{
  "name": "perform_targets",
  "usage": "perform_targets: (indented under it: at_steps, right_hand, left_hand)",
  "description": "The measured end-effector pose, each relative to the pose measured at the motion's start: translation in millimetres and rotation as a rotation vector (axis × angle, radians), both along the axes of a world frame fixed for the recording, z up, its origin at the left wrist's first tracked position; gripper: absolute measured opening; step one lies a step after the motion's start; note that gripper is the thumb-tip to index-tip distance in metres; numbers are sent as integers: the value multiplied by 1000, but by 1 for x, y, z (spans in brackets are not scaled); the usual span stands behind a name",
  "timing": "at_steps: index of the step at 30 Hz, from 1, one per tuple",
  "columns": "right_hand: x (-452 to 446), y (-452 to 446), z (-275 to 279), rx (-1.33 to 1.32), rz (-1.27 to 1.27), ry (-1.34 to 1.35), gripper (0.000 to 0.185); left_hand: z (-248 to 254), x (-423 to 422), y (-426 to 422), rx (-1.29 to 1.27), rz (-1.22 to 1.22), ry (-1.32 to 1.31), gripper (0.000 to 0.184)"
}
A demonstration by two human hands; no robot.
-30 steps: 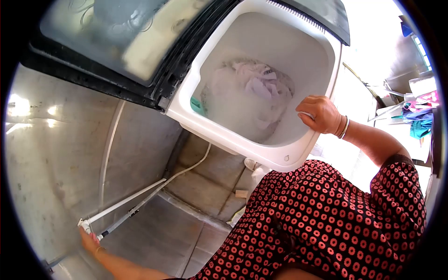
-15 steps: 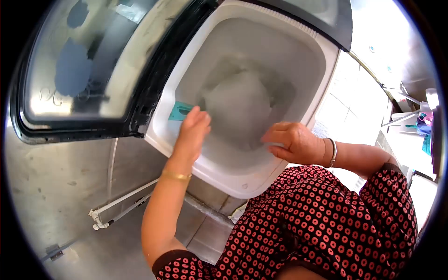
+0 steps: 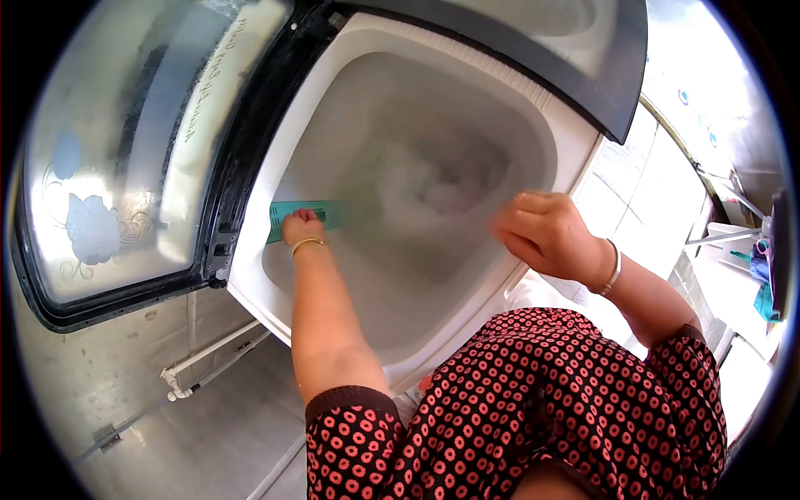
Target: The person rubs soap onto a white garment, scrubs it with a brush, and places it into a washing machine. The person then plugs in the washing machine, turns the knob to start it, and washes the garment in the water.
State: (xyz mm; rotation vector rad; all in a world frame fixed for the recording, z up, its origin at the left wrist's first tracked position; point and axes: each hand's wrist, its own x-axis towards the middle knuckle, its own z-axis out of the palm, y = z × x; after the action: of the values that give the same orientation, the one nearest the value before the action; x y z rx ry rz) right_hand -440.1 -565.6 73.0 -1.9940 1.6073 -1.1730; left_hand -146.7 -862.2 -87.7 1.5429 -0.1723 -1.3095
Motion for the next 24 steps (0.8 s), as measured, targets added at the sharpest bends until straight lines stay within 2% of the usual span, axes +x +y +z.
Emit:
perform_targets:
  at_steps: [2,5,10,14,18,21,24]
  right_hand:
    - [5,-3,-5,-73,-52,44,15]
    - [6,-2,-8,-146,-91,79,14]
    - [8,-2,-10,-183,-80,54,15]
    - [9,-2,-9,-185,-87,90,15]
    - [8,-1,-12,-186,-77,89,17]
    - [9,-1,-14,-210,-77,106,19]
    - [8,0,-13,-212,-77,124,21]
  left_hand:
    - [-11,10,-7,-37,180,63,33]
    - [-9,21,-11,-57,251,128,32]
    - [9,22,-16,-193,193,191,32]
    - [3,24,-40,-325,122,296,31]
    - [15,1,-47,-316,72,149,32]
    - [20,-9,-55,-404,41,158,32]
    - [-2,9,-79,-425,39,215,30]
